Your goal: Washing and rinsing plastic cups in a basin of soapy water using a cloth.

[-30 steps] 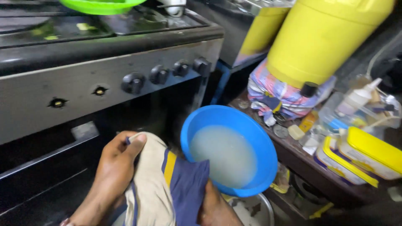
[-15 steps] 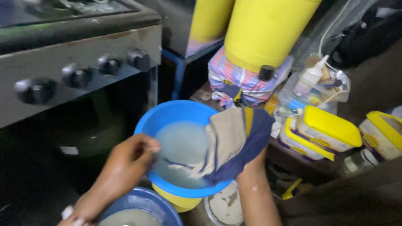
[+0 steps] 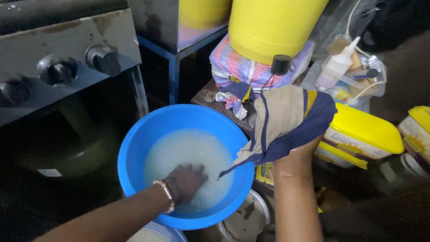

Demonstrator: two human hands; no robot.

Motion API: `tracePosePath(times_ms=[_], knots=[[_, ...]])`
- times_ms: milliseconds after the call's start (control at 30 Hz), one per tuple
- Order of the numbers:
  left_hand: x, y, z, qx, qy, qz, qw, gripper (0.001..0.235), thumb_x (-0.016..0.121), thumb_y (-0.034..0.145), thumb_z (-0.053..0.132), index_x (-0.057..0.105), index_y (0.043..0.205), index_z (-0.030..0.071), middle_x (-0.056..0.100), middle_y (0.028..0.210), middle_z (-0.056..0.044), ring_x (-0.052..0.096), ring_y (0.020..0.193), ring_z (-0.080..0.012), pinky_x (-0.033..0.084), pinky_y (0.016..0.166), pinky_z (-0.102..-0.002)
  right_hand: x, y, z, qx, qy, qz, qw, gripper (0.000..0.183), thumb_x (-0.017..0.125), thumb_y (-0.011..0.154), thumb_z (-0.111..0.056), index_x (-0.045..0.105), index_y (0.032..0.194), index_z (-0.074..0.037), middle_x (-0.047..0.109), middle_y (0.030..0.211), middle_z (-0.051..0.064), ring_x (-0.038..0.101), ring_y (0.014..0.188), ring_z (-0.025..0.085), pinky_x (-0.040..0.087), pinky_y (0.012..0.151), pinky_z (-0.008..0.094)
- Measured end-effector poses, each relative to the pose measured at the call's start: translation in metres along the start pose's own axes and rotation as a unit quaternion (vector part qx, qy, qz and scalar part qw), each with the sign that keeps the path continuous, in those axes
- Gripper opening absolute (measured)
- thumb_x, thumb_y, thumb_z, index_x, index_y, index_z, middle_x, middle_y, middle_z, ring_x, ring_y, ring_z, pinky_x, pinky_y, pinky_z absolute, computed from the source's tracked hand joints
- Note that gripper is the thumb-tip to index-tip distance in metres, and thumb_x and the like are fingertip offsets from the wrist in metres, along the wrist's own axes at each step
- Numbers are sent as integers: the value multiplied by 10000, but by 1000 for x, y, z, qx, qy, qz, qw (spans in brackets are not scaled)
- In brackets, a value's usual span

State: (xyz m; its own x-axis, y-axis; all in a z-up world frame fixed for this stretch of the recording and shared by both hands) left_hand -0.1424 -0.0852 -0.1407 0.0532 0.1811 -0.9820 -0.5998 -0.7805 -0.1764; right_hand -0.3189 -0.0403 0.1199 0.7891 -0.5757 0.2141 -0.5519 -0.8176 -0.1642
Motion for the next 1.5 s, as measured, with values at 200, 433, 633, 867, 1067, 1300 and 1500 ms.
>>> tracePosePath(times_ms=[200, 433, 633, 867, 1067, 1300, 1500], knots=[[1, 36, -28, -36, -61, -39, 997, 279, 839, 941, 493, 881, 1068, 248, 853, 1104, -33, 715, 1261, -328, 574, 992, -467, 19, 3, -5, -9, -4, -14, 1000, 421, 521, 1057, -187, 678, 1443, -126, 727, 1433, 140, 668, 1281, 317, 521, 1116, 514], [-73, -25, -42, -77, -816, -41, 572, 179, 748, 1028, 67, 758, 1138, -73, 821, 1097, -249, 831, 1060, -328, 680, 1046, -501, 22, -3, 5, -26, -11, -37, 999, 398, 531, 1049, -202, 701, 1400, -123, 746, 1382, 139, 676, 1244, 306, 529, 1091, 508], [-71, -35, -67, -90, -797, 93, 590, 199, 811, 1020, 91, 781, 1071, -100, 839, 1124, -260, 830, 1058, -332, 688, 1015, -459, 25, -6, 13, -47, -26, -70, 996, 383, 539, 1042, -213, 720, 1366, -120, 760, 1341, 137, 683, 1214, 298, 534, 1071, 502], [-117, -83, -66, -93, -828, 147, 533, 153, 778, 994, 48, 709, 1055, -74, 802, 1001, -228, 863, 987, -319, 707, 978, -452, 24, -12, 31, -70, -33, -105, 992, 369, 547, 1035, -225, 738, 1332, -117, 775, 1301, 136, 690, 1185, 289, 540, 1052, 497], [-143, -116, -45, -93, -870, 137, 464, 189, 709, 954, 37, 642, 1120, -22, 821, 1087, -256, 850, 1022, -343, 704, 990, -480, 42, -31, 49, -100, -40, -120, 987, 358, 554, 1028, -237, 757, 1297, -115, 789, 1260, 135, 697, 1155, 281, 546, 1032, 492], [-165, -104, -23, -91, -856, 206, 466, 116, 881, 956, 148, 777, 941, 100, 705, 788, -22, 607, 724, -144, 523, 795, -327, 63, -52, 60, -140, -60, -130, 980, 348, 564, 1020, -251, 780, 1254, -111, 807, 1209, 133, 705, 1118, 271, 553, 1007, 485], [-167, -112, -36, -150, -854, 254, 429, 69, 833, 945, 42, 779, 947, -2, 824, 914, -163, 779, 834, -284, 672, 889, -402, 65, -60, 70, -156, -71, -143, 975, 344, 572, 1013, -263, 799, 1220, -108, 822, 1168, 132, 712, 1088, 263, 559, 987, 480]])
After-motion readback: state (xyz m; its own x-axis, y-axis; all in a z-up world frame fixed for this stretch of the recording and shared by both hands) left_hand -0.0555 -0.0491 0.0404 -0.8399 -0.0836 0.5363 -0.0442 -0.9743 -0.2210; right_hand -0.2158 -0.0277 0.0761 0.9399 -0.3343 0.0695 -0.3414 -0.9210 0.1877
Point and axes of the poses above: each hand's wrist, its own y-axis towards the middle knuckle, its own x-axis out of the palm, z = x × y, the point moved 8 cm from there along y, towards the middle knuckle
